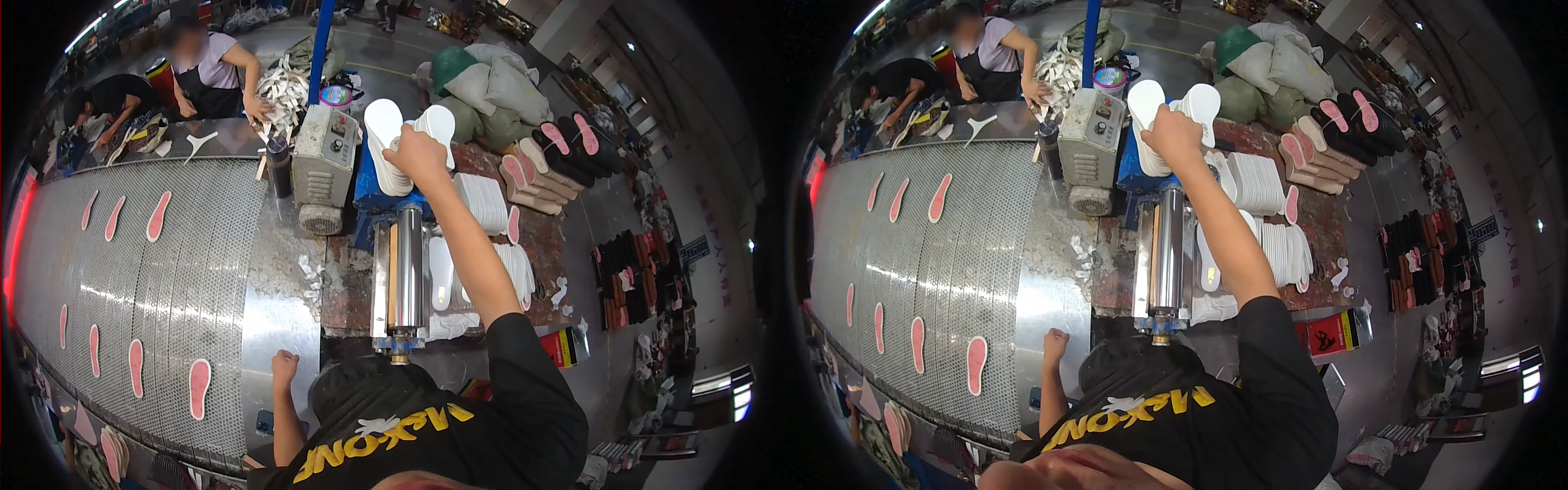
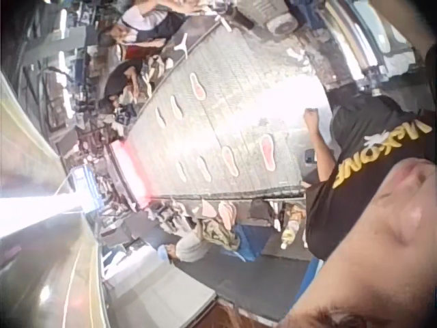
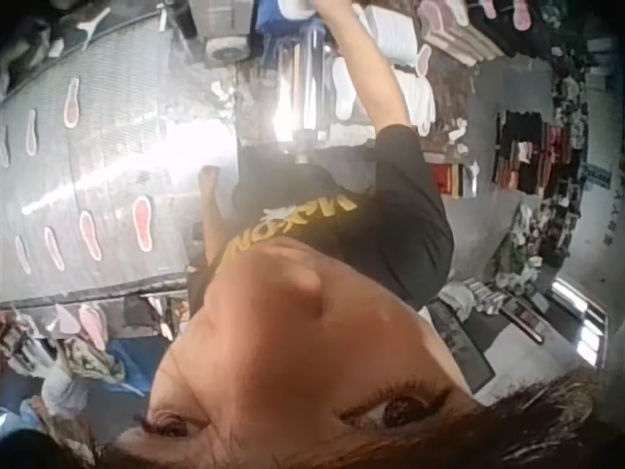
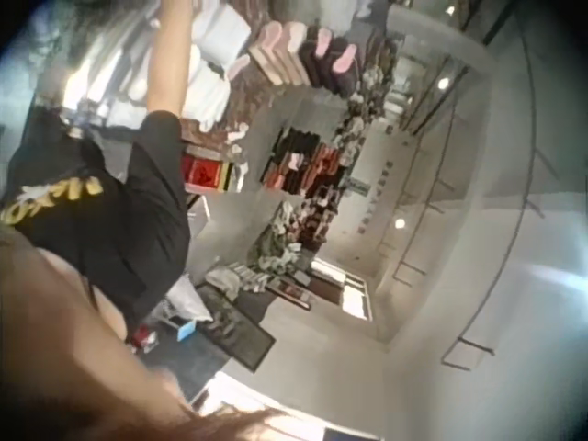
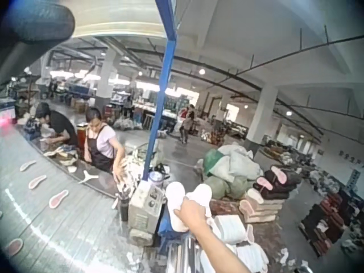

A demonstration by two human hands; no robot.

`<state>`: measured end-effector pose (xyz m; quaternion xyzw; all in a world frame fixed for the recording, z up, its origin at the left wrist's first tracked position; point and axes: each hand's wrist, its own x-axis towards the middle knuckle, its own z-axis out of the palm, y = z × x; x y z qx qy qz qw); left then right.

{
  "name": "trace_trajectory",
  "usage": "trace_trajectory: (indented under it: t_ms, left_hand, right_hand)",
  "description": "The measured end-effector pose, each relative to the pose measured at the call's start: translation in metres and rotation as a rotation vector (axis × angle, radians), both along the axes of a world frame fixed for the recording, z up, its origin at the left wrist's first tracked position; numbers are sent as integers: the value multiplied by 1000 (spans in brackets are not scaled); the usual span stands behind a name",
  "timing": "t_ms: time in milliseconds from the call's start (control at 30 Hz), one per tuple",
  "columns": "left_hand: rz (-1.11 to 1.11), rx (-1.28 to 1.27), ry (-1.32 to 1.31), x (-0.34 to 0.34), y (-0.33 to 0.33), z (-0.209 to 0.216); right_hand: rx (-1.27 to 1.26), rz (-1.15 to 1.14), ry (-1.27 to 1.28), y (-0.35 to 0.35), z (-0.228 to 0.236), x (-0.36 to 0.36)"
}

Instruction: Applying glue and stacking shoe insole components using a roller machine.

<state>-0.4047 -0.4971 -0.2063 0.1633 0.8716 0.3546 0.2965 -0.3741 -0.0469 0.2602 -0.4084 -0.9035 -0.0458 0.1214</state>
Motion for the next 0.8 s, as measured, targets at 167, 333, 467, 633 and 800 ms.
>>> trace_trajectory:
  t_ms: [167, 333, 467, 633, 800]
  left_hand:
    - [-74, -138, 96, 7, -1, 16]
    - [-278, -112, -117, -13, 10, 36]
    - [-391, 179, -150, -25, 58, 114]
    - [-520, 538, -172, -21, 148, 249]
    - [-839, 471, 35, -7, 222, 331]
  right_hand:
    - [-258, 222, 435, -4, 13, 30]
    - [-581, 382, 909, -18, -9, 115]
    - [-726, 95, 1334, -31, -59, 219]
    - [-682, -460, 1643, -38, -143, 314]
    - [-450, -621, 1325, -53, -187, 287]
